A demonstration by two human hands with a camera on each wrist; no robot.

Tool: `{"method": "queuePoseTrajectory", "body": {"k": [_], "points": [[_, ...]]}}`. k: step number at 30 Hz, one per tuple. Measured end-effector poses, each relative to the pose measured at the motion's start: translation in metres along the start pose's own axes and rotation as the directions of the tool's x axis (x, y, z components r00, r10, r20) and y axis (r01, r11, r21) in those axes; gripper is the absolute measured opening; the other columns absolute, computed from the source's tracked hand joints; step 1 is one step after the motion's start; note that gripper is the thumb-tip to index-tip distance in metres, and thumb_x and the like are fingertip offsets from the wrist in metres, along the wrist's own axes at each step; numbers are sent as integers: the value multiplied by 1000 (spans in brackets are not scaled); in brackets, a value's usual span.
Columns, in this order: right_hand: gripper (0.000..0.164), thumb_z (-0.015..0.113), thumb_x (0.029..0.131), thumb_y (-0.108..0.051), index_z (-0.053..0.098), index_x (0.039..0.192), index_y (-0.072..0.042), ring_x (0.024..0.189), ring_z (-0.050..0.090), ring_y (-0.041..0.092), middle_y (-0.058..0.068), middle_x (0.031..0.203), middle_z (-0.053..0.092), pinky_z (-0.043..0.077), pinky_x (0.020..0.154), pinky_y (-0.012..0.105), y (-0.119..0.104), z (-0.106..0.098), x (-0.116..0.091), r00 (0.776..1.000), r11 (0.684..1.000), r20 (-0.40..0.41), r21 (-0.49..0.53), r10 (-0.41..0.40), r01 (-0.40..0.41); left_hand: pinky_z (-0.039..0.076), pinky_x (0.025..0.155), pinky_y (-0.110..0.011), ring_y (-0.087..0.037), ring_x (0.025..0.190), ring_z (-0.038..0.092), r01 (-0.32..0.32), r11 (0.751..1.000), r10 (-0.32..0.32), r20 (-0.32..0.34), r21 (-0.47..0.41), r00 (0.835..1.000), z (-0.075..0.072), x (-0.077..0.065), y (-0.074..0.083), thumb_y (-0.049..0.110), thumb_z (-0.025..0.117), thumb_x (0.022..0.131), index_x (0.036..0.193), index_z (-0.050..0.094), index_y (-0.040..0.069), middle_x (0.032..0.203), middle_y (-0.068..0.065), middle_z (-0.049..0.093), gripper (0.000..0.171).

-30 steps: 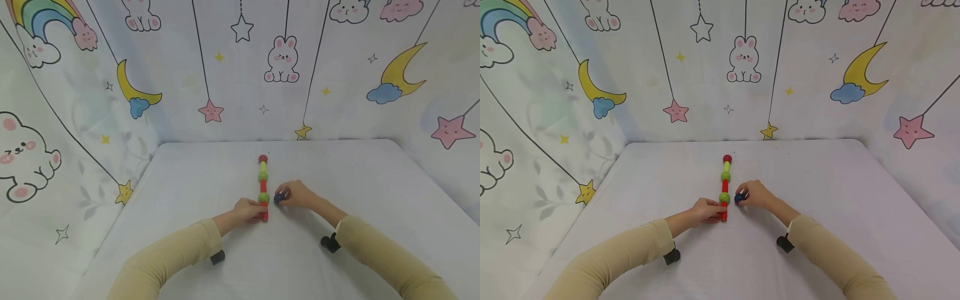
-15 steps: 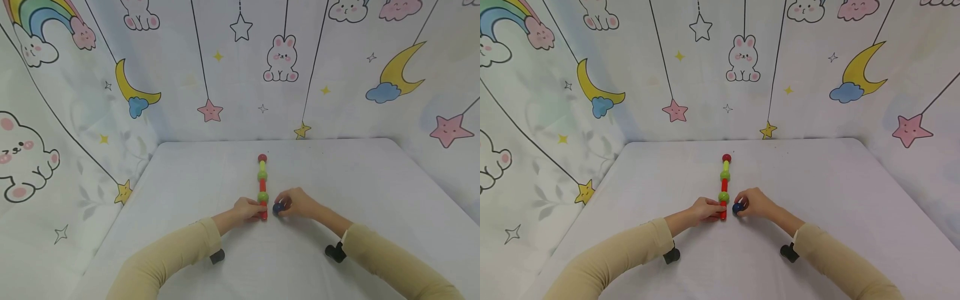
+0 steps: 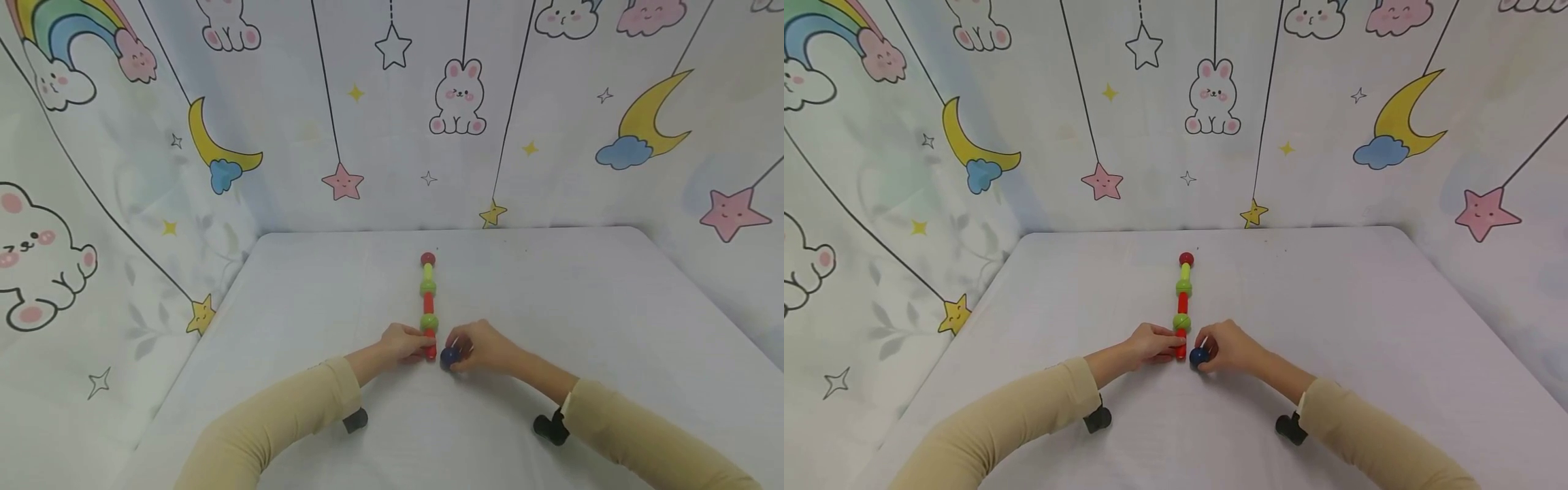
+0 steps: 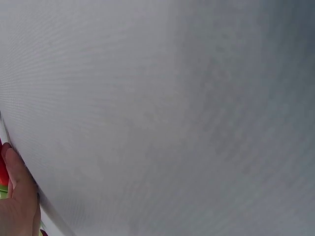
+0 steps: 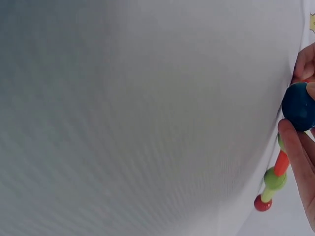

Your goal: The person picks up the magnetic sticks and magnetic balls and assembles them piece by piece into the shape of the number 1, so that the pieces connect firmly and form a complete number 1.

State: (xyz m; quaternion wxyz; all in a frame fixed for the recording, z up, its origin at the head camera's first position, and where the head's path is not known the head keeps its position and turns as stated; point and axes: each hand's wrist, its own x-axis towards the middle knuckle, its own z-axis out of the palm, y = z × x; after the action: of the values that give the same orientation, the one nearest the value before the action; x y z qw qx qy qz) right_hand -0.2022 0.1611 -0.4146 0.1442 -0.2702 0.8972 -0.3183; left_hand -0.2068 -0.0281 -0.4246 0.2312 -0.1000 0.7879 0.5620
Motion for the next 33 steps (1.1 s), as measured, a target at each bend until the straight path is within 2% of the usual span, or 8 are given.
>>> {"method": "queuePoseTrajectory", "body": {"k": [8,15,19,24,33], "points": [[26,78,68,-10,64,90,-10,72,60,8,-3,80,65,52,64,21,-5,9,-2,1000,1000,13,5,-20,20,53,70,-26,-12,77,63,-2,1000,3,6,-11,1000,0,0,-1,18,70,80,106,62,-2,86,-6,65,33],[24,79,65,-6,61,80,-6,66,59,7,-1,73,66,51,59,19,-9,13,-3,994,993,-1,50,-108,108,53,70,-25,-12,76,63,-1,1000,1,-7,-5,1000,0,-1,0,19,71,79,104,63,-1,85,-5,65,33],[24,80,63,-7,59,76,-7,62,58,4,-3,69,65,50,57,19,-11,16,-2,989,989,-27,34,-142,143,53,70,-25,-12,76,63,-9,1000,9,-6,-7,1000,0,0,0,18,71,80,104,64,-2,84,-5,66,32],[25,81,63,-10,58,74,-8,60,56,2,-5,67,63,49,56,19,-14,19,0,990,991,-38,3,-134,134,53,70,-25,-12,77,63,-13,1000,13,2,-7,1000,-1,0,0,18,71,80,104,64,-2,86,-5,65,32],[25,81,64,-13,58,74,-10,61,56,3,-7,68,62,50,57,18,-17,21,5,997,998,-44,-9,-69,69,53,73,-26,-14,81,64,-22,1000,22,20,-19,1000,-1,1,-1,17,70,80,104,65,-1,88,-6,65,31]]}}
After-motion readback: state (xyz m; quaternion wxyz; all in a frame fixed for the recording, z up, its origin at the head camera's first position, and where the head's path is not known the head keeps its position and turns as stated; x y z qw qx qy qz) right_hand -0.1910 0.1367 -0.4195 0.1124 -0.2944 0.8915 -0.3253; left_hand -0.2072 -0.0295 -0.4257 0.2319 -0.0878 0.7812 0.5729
